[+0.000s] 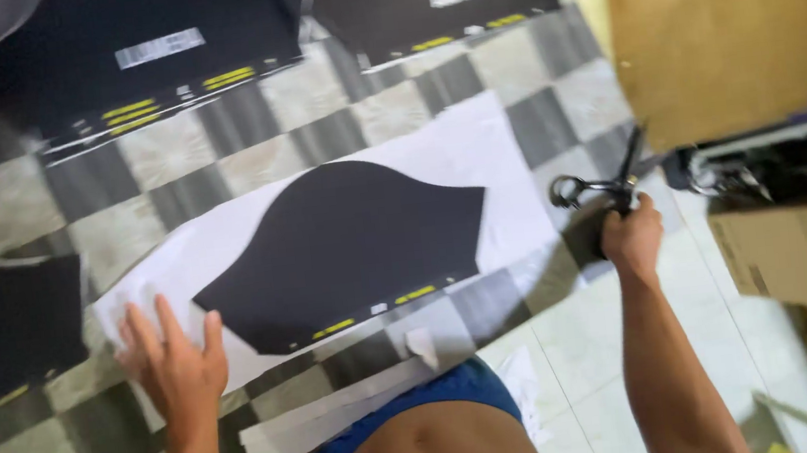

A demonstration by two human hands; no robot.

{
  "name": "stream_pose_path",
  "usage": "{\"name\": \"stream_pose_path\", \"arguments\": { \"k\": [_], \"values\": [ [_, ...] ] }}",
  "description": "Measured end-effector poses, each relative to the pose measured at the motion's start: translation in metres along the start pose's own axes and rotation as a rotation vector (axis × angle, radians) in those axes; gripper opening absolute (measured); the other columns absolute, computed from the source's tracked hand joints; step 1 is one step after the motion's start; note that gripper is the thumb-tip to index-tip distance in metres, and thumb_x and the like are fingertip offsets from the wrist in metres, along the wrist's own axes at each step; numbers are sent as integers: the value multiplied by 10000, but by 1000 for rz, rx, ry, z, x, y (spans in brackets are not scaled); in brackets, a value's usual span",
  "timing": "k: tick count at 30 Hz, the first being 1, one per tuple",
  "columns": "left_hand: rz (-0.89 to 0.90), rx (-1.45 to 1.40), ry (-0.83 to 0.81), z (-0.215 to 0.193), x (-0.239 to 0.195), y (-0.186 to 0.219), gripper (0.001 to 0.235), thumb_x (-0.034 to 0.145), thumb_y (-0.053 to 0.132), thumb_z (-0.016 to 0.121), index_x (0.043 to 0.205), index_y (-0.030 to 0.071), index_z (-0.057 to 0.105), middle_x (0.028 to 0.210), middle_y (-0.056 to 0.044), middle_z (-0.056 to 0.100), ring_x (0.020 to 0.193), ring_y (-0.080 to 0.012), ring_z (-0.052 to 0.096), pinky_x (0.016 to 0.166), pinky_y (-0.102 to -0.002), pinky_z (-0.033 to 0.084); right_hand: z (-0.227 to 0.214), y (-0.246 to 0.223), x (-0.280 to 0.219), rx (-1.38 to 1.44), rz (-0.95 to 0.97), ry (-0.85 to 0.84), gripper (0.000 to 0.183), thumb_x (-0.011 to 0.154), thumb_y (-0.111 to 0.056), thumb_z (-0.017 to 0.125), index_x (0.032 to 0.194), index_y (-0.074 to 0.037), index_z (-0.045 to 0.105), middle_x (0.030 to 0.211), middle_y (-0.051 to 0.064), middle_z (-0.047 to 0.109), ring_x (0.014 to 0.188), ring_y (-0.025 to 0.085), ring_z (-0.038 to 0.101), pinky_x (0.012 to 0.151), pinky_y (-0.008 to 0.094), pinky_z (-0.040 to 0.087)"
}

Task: The person uses large scissors to cut white fabric along the edge of a black template placed on a tiled floor. After cutting, the person removes the template and places the cut fabric piece aside with other similar pieces.

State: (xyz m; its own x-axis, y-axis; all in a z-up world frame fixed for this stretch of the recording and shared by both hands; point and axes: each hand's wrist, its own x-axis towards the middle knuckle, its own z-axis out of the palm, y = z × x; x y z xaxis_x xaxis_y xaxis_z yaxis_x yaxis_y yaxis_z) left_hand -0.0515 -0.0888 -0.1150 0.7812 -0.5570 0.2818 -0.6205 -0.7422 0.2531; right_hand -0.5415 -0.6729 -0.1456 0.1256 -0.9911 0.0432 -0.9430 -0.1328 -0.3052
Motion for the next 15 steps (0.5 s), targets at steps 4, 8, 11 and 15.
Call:
{"name": "stream_pose_path", "arguments": {
  "k": [4, 8, 11, 15],
  "values": [
    [-35, -201, -21, 2, -1, 59, 725, 1130, 376, 721, 1678, -80, 588, 1755, -408, 475, 1639, -626, 394, 1271, -773, 313, -32, -1, -7, 410, 437, -49, 367, 899, -242, 698, 1163, -32, 552, 1032, 124, 569, 1040, 296, 519, 847, 450, 416],
    [-243, -985, -468, -7, 12, 188, 624, 1102, 485, 603, 1629, 151, 583, 1681, -69, 628, 1587, -246, 560, 1322, -435, 375, -91, -47, -78, 1241, 615, 29, 371, 1001, -135, 687, 710, -164, 459, 596, -4, 359, 466, 123, 351, 398, 302, 245],
    [-398, -1379, -1046, 22, 5, 282, 607, 1077, 537, 461, 1549, 227, 684, 1510, -31, 812, 1408, -208, 734, 1168, -451, 521, -75, -12, -167, 1231, 132, -214, 446, 821, -173, 646, 1220, 4, 739, 934, 44, 649, 762, 139, 558, 635, 288, 430],
    [-510, -1872, -1360, 81, -74, 369, 749, 1087, 267, 695, 1788, 189, 443, 1723, -91, 622, 1552, -182, 601, 1168, -327, 491, -68, -64, -257, 1196, 36, -367, 659, 576, 53, 728, 1229, -38, 749, 1237, 68, 752, 1105, 175, 679, 859, 273, 522]
  ]
}}
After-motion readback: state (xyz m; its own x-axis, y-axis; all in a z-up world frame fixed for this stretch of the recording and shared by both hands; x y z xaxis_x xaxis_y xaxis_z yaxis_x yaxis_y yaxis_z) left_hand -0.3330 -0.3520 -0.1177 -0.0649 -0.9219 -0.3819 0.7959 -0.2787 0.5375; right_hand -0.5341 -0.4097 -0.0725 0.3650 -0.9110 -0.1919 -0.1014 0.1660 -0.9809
